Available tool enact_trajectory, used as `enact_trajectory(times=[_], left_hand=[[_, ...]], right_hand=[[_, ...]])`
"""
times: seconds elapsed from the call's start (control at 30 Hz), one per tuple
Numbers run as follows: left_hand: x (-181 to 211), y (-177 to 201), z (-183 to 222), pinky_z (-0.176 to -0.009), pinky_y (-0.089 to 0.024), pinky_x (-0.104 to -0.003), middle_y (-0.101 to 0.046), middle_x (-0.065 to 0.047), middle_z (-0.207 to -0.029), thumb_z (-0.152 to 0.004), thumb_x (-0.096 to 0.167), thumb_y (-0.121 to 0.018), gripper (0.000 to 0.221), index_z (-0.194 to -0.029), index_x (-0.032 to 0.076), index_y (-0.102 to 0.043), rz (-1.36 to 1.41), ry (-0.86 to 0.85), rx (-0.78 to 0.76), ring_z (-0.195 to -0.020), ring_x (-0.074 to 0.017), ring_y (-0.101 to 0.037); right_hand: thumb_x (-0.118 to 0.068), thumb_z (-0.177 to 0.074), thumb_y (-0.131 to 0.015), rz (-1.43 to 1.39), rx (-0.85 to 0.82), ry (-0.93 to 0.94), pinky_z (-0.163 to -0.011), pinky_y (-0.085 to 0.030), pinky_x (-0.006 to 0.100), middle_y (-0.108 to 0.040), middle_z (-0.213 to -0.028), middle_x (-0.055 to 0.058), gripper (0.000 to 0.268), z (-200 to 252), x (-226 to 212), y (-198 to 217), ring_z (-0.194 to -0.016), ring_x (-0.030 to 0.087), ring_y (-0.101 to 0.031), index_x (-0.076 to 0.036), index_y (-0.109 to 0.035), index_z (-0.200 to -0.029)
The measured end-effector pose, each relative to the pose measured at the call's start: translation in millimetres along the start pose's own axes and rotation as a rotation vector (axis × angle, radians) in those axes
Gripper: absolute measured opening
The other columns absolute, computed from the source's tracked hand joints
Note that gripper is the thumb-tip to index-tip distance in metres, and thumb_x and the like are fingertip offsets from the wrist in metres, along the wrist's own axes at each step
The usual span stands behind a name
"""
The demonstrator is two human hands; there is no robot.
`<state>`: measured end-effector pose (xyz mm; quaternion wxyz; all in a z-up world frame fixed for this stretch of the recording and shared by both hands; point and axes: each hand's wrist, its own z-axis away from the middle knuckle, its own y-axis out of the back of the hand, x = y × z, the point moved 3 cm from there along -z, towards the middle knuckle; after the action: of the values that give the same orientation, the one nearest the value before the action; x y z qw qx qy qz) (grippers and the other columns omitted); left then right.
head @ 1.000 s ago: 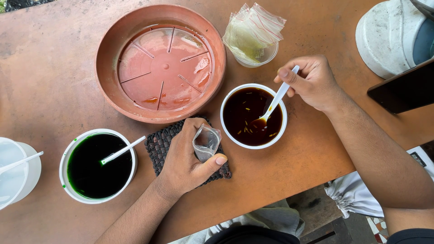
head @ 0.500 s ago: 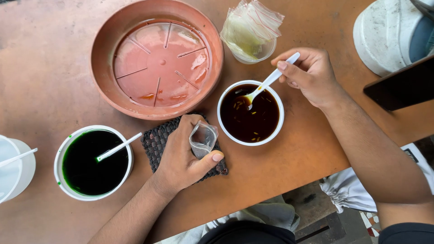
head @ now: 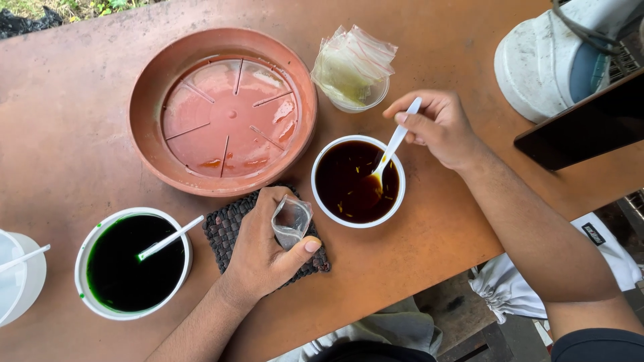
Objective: Transferring different liquid samples from bowls into a small plastic bag using a plastic spoon.
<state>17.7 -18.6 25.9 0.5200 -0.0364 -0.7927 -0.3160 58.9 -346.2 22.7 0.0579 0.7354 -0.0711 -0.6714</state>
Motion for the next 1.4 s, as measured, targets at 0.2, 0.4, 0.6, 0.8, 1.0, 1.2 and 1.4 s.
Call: enact_trajectory(times=[0.2, 0.4, 0.6, 0.8, 1.0, 1.2, 1.4], left_hand=[[-1.9, -0.4, 0.4, -0.069, -0.048, -0.033, -0.057, 0.0, -0.095, -0.086, 0.071, -0.051, 0.065, -0.107, 0.01, -0.05, -0.004, 0.035, 0.003, -0.075, -0.0147, -0.056], [0.1, -0.4, -0.1, -0.067, -0.046, -0.033, -0.056, 0.002, -0.088, -0.085, 0.072, -0.051, 0.066, -0.106, 0.01, -0.049, -0.001, 0.041, 0.008, -0.071, -0.0142, -0.053], [-1.3, -1.3, 0.3, -0.067, -0.048, -0.033, -0.056, 0.001, -0.091, -0.086, 0.074, -0.049, 0.066, -0.104, 0.01, -0.05, -0.015, 0.029, 0.01, -0.073, -0.0147, -0.055], [-2.7, -1.7, 1.0, -0.07, -0.047, -0.033, -0.054, -0.001, -0.093, -0.087, 0.07, -0.051, 0.065, -0.106, 0.008, -0.051, -0.007, -0.008, 0.029, -0.074, -0.015, -0.054], [5.8, 0.6, 0.6, -0.068, -0.045, -0.033, -0.053, 0.0, -0.083, -0.089, 0.068, -0.052, 0.063, -0.104, 0.007, -0.049, 0.0, -0.031, 0.034, -0.071, -0.0141, -0.05], [5.9, -1.5, 3.0, -0.068, -0.043, -0.032, -0.051, 0.001, -0.082, -0.089, 0.065, -0.054, 0.06, -0.106, 0.008, -0.048, 0.035, -0.033, 0.019, -0.071, -0.0133, -0.049], [-11.9, -0.4, 1.9, -0.056, -0.049, -0.037, -0.064, -0.016, -0.08, -0.091, 0.043, -0.068, 0.043, -0.109, 0.006, -0.054, 0.1, -0.168, 0.077, -0.069, -0.0265, -0.067]], right_hand=[[-0.017, -0.097, -0.07, 0.078, -0.075, 0.064, -0.059, -0.049, 0.02, -0.063, -0.062, 0.006, 0.017, 4.6, -17.0, -10.0, -0.056, 0.01, -0.06, -0.002, -0.074, -0.102], [-0.02, -0.1, -0.067, 0.032, 0.011, -0.004, -0.05, -0.035, 0.019, -0.062, -0.062, 0.007, 0.019, 0.7, -8.1, -6.2, -0.056, 0.009, -0.054, -0.002, -0.074, -0.103], [-0.019, -0.103, -0.063, -0.055, 0.11, -0.057, -0.049, -0.031, 0.021, -0.057, -0.062, 0.007, 0.013, -2.8, 0.0, 1.7, -0.052, 0.009, -0.039, -0.007, -0.069, -0.103], [-0.008, -0.097, -0.057, -0.103, 0.141, -0.068, -0.047, -0.028, 0.021, -0.043, -0.064, -0.001, 0.014, -6.1, 5.3, 8.5, -0.053, 0.007, -0.038, -0.005, -0.07, -0.101], [-0.007, -0.096, -0.063, -0.063, -0.064, 0.034, -0.049, -0.027, 0.022, -0.035, -0.059, -0.005, 0.012, -1.7, -5.2, 2.5, -0.055, 0.008, -0.031, -0.001, -0.073, -0.1], [-0.025, -0.1, -0.068, 0.197, -0.109, 0.075, -0.056, -0.036, 0.019, -0.058, -0.067, -0.003, 0.022, 2.0, -18.5, 2.0, -0.062, 0.005, -0.045, -0.005, -0.076, -0.099], [-0.015, -0.1, -0.064, 0.086, -0.029, 0.092, -0.051, -0.039, 0.019, -0.05, -0.058, 0.003, 0.013, -2.0, -4.7, 9.6, -0.055, 0.005, -0.044, -0.006, -0.074, -0.097]])
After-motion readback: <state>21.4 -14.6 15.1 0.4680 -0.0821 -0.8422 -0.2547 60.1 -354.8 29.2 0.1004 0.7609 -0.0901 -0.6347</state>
